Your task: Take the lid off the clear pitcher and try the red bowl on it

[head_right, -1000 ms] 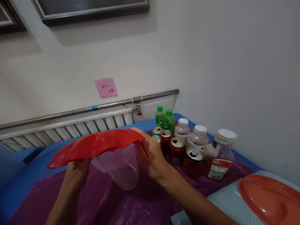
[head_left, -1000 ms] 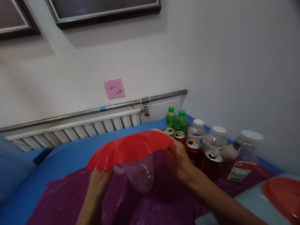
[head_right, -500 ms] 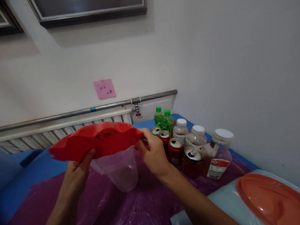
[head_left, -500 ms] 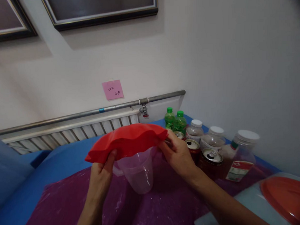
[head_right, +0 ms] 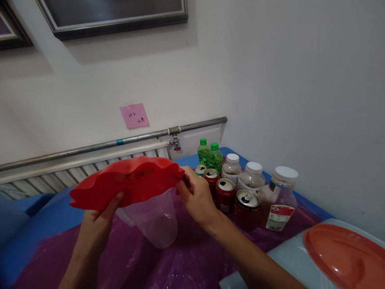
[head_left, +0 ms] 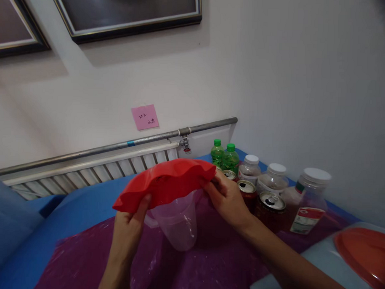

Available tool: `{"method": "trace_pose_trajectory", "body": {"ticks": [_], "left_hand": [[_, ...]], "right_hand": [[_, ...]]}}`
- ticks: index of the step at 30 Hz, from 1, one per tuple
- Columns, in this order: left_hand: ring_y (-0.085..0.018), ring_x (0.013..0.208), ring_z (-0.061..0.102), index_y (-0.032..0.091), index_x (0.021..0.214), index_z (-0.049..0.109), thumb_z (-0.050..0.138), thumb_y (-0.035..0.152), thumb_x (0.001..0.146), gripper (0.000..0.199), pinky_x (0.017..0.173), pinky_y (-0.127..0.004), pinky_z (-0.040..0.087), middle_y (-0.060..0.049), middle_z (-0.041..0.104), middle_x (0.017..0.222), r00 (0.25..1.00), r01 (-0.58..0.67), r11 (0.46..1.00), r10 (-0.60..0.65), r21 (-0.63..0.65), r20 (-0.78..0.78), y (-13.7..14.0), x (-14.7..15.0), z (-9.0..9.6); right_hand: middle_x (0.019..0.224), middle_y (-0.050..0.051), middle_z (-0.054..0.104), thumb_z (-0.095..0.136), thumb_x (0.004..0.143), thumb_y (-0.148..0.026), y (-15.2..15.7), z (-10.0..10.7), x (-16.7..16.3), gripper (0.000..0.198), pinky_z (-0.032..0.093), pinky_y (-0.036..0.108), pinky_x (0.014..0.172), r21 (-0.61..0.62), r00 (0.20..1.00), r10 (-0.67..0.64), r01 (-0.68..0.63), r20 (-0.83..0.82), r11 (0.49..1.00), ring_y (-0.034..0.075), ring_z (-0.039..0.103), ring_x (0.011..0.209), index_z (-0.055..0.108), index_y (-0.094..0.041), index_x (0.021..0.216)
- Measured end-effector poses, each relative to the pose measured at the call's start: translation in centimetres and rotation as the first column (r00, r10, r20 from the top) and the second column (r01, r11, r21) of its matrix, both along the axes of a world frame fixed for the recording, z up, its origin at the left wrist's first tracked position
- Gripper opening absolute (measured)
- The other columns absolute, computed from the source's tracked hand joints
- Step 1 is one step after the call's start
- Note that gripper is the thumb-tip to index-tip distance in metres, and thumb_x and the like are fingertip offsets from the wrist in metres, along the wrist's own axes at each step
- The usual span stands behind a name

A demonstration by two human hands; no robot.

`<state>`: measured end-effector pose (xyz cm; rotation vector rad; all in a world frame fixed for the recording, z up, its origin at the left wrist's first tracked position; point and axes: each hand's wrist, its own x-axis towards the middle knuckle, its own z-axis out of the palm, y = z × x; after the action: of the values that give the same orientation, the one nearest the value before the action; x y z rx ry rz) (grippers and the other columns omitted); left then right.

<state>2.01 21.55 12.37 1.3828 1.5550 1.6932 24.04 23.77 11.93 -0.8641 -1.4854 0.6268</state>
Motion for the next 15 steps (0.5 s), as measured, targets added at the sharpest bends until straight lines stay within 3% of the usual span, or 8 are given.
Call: {"method": "trace_pose_trajectory", "body": {"ticks": [5,10,13,15], "left_hand": [[-0.029,0.104,0.066,0.020,0.101,0.072,0.077,0.052,0.065,0.049,0.092,-0.042,0.052,-0.007,0.074,0.104,0.996,-0.062,0.996,0.057,0.064,0.074,-0.3,-0.6,0.4],[-0.024,0.102,0.065,0.023,0.104,0.070,0.077,0.048,0.068,0.044,0.092,-0.039,0.051,-0.004,0.071,0.106,0.983,-0.160,0.954,0.131,0.255,0.127,-0.9,-0.8,0.3],[-0.023,0.101,0.065,0.025,0.111,0.066,0.081,0.038,0.067,0.049,0.095,-0.040,0.050,-0.002,0.068,0.108,0.977,-0.206,0.882,0.210,0.423,0.038,-2.3,-0.8,0.6],[-0.024,0.103,0.063,0.027,0.117,0.063,0.082,0.038,0.065,0.056,0.100,-0.044,0.047,-0.002,0.066,0.112,0.954,-0.201,0.863,0.280,0.464,-0.107,-3.4,-1.4,0.9]], "right_hand": [[0.071,-0.002,0.055,0.051,0.090,-0.032,-0.1,0.3,0.1,0.016,0.040,0.023,0.056,0.050,0.995,-0.073,0.070,0.064,0.996,0.013,0.049,0.063,0.061,-0.018,0.088],[0.074,-0.002,0.058,0.051,0.090,-0.031,-0.1,0.3,0.0,0.017,0.043,0.023,0.060,0.083,0.995,-0.082,0.077,0.060,0.994,0.013,0.050,0.066,0.062,-0.018,0.088],[0.069,-0.003,0.056,0.052,0.088,-0.031,-0.2,0.2,-0.1,0.017,0.040,0.022,0.053,0.070,0.992,-0.122,0.119,0.037,0.990,0.012,0.047,0.057,0.063,-0.018,0.085],[0.066,-0.003,0.056,0.052,0.087,-0.031,-0.2,0.1,-0.2,0.018,0.039,0.022,0.049,0.057,0.988,-0.152,0.151,0.027,0.987,0.011,0.046,0.054,0.064,-0.019,0.087]]}}
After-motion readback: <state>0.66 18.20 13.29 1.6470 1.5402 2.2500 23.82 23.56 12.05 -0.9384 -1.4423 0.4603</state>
